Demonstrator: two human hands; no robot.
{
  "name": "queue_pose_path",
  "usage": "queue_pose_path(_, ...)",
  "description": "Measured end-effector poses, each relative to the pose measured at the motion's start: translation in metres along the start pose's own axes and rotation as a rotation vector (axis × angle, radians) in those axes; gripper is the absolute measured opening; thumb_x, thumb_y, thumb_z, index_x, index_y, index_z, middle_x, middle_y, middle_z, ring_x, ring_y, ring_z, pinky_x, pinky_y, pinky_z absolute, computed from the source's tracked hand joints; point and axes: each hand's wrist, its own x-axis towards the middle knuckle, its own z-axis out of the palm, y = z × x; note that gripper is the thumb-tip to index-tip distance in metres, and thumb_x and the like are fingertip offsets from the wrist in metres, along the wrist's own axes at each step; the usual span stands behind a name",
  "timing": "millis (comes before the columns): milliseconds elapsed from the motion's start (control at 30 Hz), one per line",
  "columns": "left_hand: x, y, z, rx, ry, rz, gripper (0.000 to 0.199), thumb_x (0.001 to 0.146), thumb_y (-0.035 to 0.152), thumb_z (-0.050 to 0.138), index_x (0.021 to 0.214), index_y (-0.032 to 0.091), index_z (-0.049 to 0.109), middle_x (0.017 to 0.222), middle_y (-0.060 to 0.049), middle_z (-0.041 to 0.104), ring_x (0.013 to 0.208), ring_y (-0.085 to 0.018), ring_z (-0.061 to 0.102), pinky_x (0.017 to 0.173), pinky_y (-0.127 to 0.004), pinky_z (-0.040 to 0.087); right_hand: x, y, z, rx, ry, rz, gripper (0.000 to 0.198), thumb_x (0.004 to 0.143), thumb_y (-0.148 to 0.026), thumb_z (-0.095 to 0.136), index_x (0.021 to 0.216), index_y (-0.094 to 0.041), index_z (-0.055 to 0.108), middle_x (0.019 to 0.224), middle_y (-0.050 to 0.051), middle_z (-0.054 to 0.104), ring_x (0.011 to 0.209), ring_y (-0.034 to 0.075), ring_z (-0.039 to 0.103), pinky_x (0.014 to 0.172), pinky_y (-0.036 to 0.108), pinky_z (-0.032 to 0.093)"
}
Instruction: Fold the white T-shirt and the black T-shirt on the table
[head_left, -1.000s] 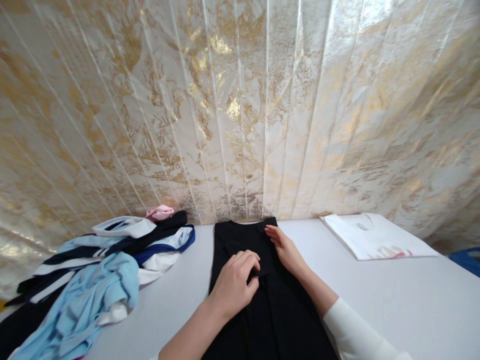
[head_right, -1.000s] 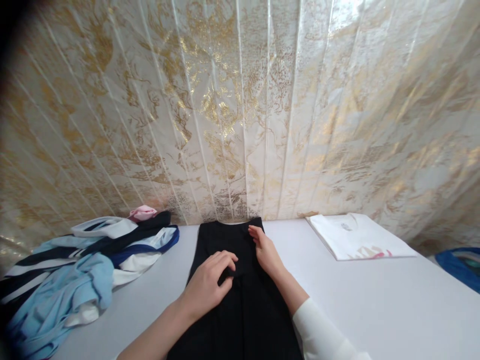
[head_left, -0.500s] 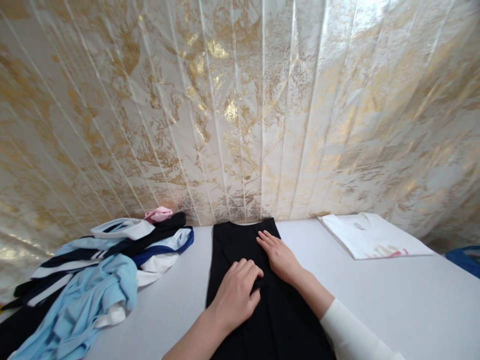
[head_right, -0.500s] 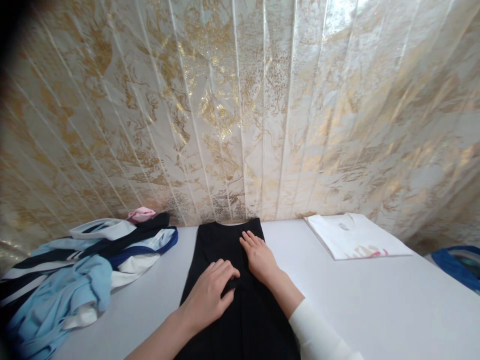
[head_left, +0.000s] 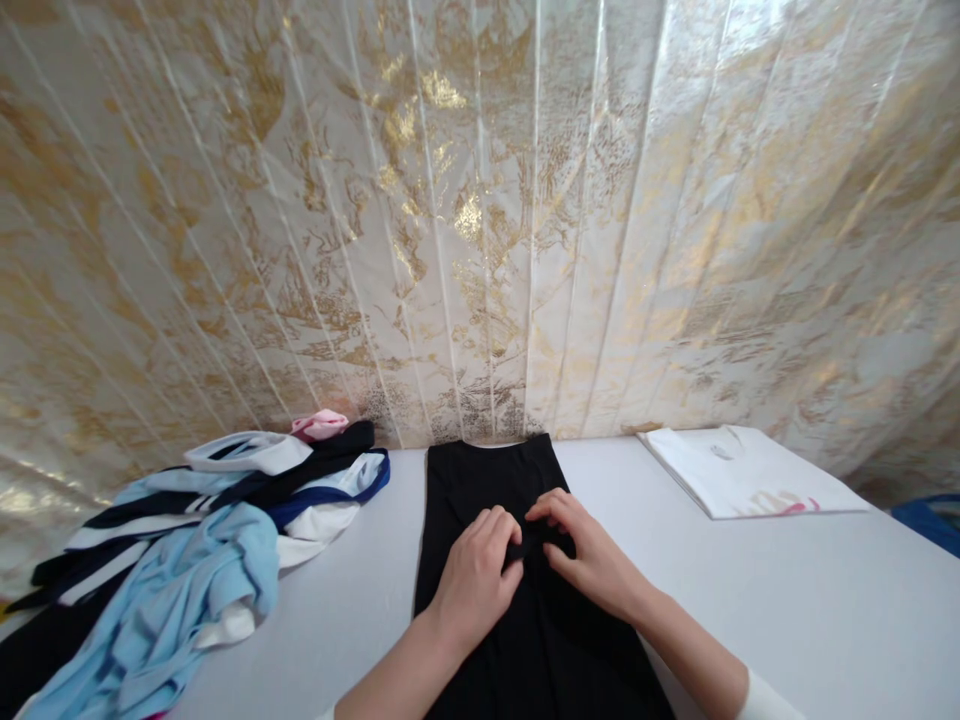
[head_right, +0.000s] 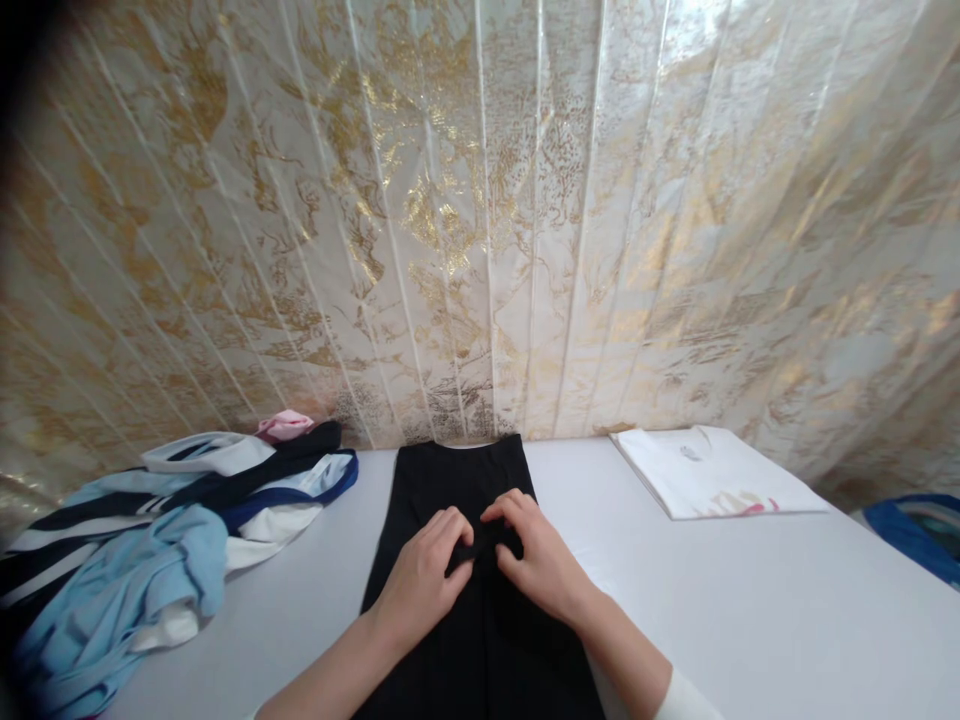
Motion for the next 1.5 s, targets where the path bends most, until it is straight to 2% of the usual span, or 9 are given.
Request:
queue_pose_path(133,0.000,-0.001,0.000,-0.017,0.007,0.001,0.025,0.075,0.001,0.049,0.080,0.023,0.038,0.086,0.000,0.049,0.084,-0.020,0.047,0.074,-0.031,0.039,-0.007,-0.011,0.011,-0.055,-0.008,0.021,0.026,0.070,-0.002,0.048,0.086,-0.022,0.051,0.089,0.001,0.051,0.082,0.017,0.053,0.072,0.029,0.044)
queue_pose_path(233,-0.002,-0.002,-0.001,-0.033,-0.010,0.017,0.024,0.076,0.003,0.052,0.079,0.022,0.039,0.090,0.000,0.052,0.086,-0.020,0.048,0.076,-0.031,0.039,-0.007,-0.008,0.016,-0.044,0.001,0.018,0.027,0.070,0.003,0.042,0.078,-0.022,0.046,0.083,-0.001,0.047,0.073,0.014,0.050,0.064,0.025,0.039)
queue_pose_path(567,-0.010,0.002,-0.006,-0.107,-0.125,0.070,0.030,0.064,-0.001,0.049,0.084,0.022,0.052,0.103,-0.001,0.057,0.099,-0.020,0.051,0.087,-0.034,0.039,-0.009,0.004,0.017,0.020,0.015,0.020,0.031,0.062,0.007,0.035,0.067,-0.020,0.048,0.088,0.003,0.053,0.088,0.018,0.051,0.078,0.032,0.042)
queue_pose_path(667,-0.012,0.002,-0.010,-0.155,-0.131,0.048,0.025,0.068,0.003,0.054,0.083,0.022,0.059,0.106,-0.002,0.058,0.101,-0.020,0.053,0.092,-0.035,0.038,-0.009,0.002,0.014,0.042,0.089,-0.012,0.033,0.069,0.006,0.035,0.075,-0.022,0.051,0.089,0.003,0.053,0.090,0.019,0.052,0.080,0.033,0.043)
queue_pose_path(800,-0.009,-0.005,-0.018,-0.256,-0.083,0.015,0.019,0.079,0.008,0.052,0.078,0.023,0.064,0.105,-0.001,0.061,0.102,-0.018,0.056,0.096,-0.032,0.040,-0.010,-0.009,0.013,0.077,0.144,-0.083,0.033,0.081,0.000,0.039,0.101,-0.024,0.051,0.100,0.004,0.055,0.098,0.019,0.053,0.086,0.034,0.045)
queue_pose_path(967,-0.003,-0.032,-0.020,-0.062,0.003,-0.055,0.031,0.083,0.006,0.043,0.102,0.022,0.061,0.114,-0.003,0.063,0.110,-0.017,0.057,0.098,-0.031,0.043,-0.015,-0.018,0.020,0.031,0.038,-0.118,0.040,0.084,-0.004,0.042,0.118,-0.023,0.048,0.123,0.008,0.054,0.116,0.018,0.052,0.097,0.035,0.046)
queue_pose_path(1167,-0.009,-0.066,-0.015,0.111,-0.106,-0.022,0.048,0.087,0.009,0.041,0.132,0.022,0.052,0.143,-0.006,0.049,0.136,-0.021,0.038,0.109,-0.044,0.033,-0.023,-0.013,0.026,-0.254,-0.233,-0.126,0.058,0.080,-0.001,0.039,0.134,-0.019,0.050,0.146,0.010,0.046,0.138,0.024,0.035,0.109,0.048,0.037)
queue_pose_path(1333,-0.014,-0.073,-0.014,0.181,-0.090,-0.060,0.053,0.086,0.005,0.038,0.136,0.019,0.048,0.148,-0.007,0.041,0.139,-0.021,0.032,0.110,-0.043,0.031,-0.029,-0.014,0.030,-0.340,-0.256,-0.088,0.064,0.083,-0.008,0.043,0.145,-0.021,0.037,0.153,0.008,0.031,0.141,0.024,0.029,0.112,0.049,0.032)
queue_pose_path(1500,-0.004,-0.074,-0.020,0.208,-0.014,-0.142,0.045,0.089,0.004,0.034,0.127,0.017,0.053,0.137,-0.010,0.052,0.128,-0.020,0.045,0.107,-0.040,0.036,-0.031,-0.021,0.033,-0.327,-0.251,-0.062,0.067,0.082,-0.013,0.049,0.147,-0.021,0.034,0.154,0.009,0.028,0.142,0.025,0.027,0.114,0.050,0.030)
